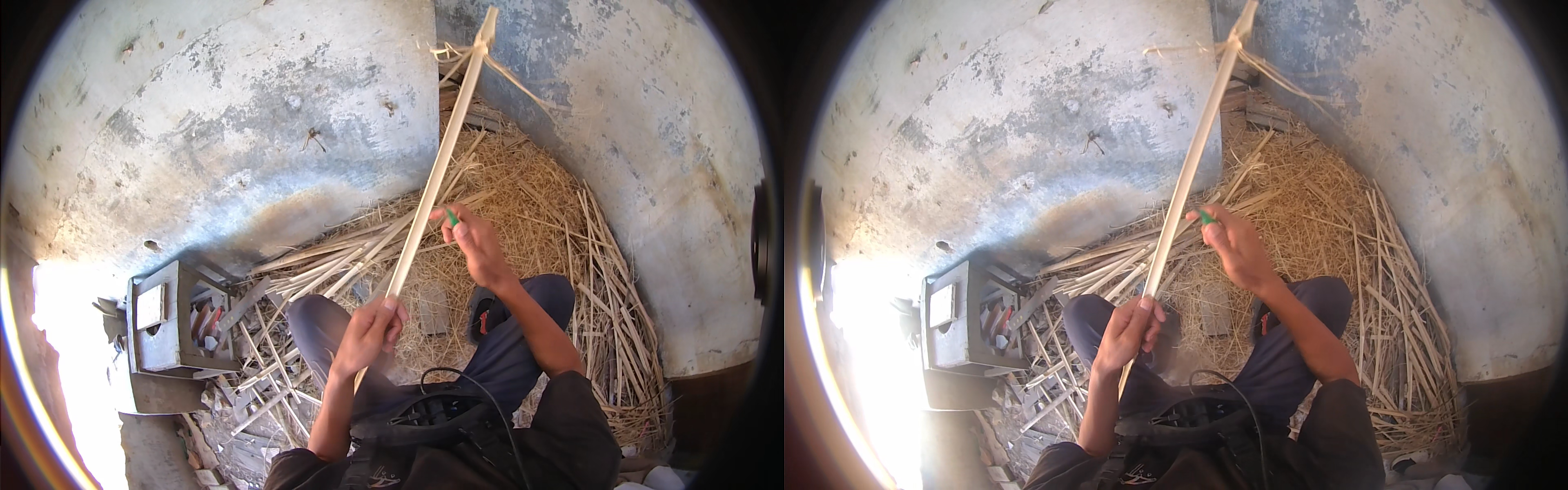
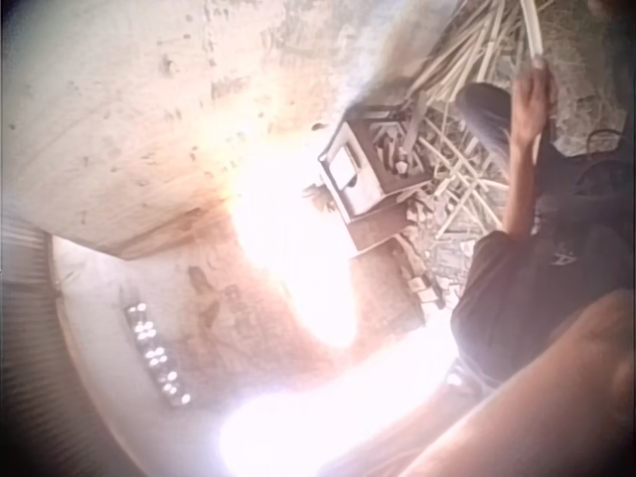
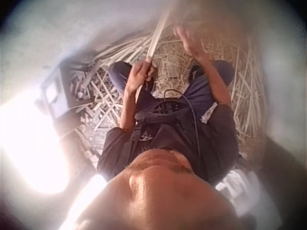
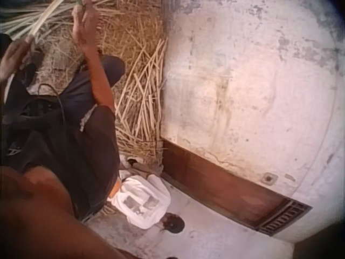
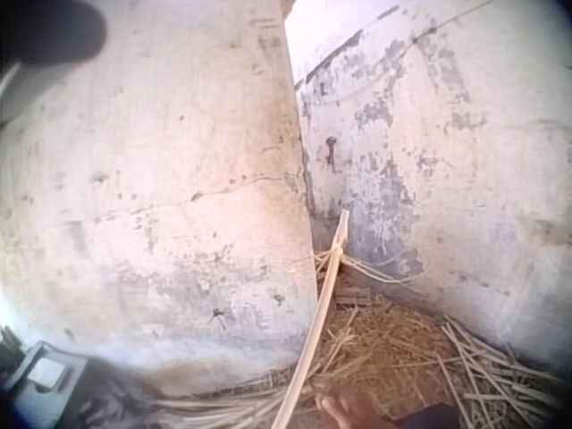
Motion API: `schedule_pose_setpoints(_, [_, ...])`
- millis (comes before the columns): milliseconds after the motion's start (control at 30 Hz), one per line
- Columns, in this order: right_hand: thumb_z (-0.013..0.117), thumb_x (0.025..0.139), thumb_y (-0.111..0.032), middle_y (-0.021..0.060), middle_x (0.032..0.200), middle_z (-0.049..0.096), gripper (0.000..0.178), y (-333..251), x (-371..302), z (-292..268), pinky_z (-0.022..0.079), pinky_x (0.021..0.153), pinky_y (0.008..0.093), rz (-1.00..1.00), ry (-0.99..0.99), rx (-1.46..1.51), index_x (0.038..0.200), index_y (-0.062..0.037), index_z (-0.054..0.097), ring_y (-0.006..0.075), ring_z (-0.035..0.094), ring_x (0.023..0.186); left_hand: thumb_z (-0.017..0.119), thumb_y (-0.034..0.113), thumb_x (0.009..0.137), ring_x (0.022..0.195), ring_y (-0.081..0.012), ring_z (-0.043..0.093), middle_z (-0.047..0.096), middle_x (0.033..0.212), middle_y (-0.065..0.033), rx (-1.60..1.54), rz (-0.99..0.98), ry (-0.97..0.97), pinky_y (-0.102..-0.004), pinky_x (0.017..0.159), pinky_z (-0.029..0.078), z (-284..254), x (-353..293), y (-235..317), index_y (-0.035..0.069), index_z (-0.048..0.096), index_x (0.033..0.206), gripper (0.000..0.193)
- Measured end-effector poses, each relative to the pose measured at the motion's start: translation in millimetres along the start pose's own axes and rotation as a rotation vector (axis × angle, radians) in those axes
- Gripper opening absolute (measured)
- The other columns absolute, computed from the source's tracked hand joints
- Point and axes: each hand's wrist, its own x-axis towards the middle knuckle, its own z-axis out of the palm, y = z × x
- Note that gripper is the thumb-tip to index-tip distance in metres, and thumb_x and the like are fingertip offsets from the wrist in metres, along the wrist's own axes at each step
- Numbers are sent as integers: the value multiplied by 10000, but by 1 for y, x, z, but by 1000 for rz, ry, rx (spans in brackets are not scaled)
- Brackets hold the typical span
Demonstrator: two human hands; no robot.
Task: The person sits on the floor and uses a green utility knife to shave the outer layer off a long bamboo stick. They hold the stick with their left hand and scrape the blade along its length repeatedly, creating thin shavings that fall onto the floor.
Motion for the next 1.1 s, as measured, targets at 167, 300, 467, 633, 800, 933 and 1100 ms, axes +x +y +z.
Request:
schedule_pose_setpoints(167, [660,1051,-433,121,876,714,436,-6,-5,15,530,621,359,-362,-1,-343,1133,-10,722,249,700,702,410,380,1186,528,-39,450,546,743,26,130,-16,116,-209,494,375,3,-3,20,45,634,1009,441])
schedule_pose_setpoints(300, [724,1005,-405,135,895,753,387,-13,-6,19,564,622,374,-392,-6,-420,1067,-23,746,283,742,719,413,401,1183,542,-23,419,543,772,38,167,18,115,-207,492,351,4,-3,23,62,602,969,443])
schedule_pose_setpoints(467, [742,989,-407,122,887,766,382,-14,-5,21,574,613,372,-412,13,-437,1054,-30,756,273,750,704,421,430,1179,560,-31,364,483,746,60,195,108,73,-229,504,310,3,-2,13,86,540,912,451])
schedule_pose_setpoints(633, [777,959,-402,64,901,788,335,-13,-5,21,564,588,349,-444,34,-458,1033,-75,770,239,750,690,423,448,1176,560,-34,334,438,709,64,112,104,-23,-236,499,285,-3,-3,10,106,484,903,442])
schedule_pose_setpoints(800, [792,942,-424,45,882,795,347,-18,-4,21,549,558,332,-475,64,-492,997,-82,781,216,743,651,399,469,1177,537,-35,309,402,688,53,-85,-24,-118,-232,449,248,-6,-5,11,139,415,876,447])
schedule_pose_setpoints(933, [798,933,-436,39,894,802,350,-17,-6,21,546,553,325,-459,48,-549,991,-92,786,208,742,641,385,470,1179,522,-40,292,389,673,47,-137,-73,-100,-235,430,232,-7,-7,3,146,393,866,450])
schedule_pose_setpoints(1100, [806,923,-446,24,902,805,357,-17,-4,21,548,559,322,-467,65,-593,997,-98,790,203,737,632,383,461,1181,506,-42,278,373,654,41,-138,-100,-90,-241,427,227,-9,-11,0,145,387,858,452])
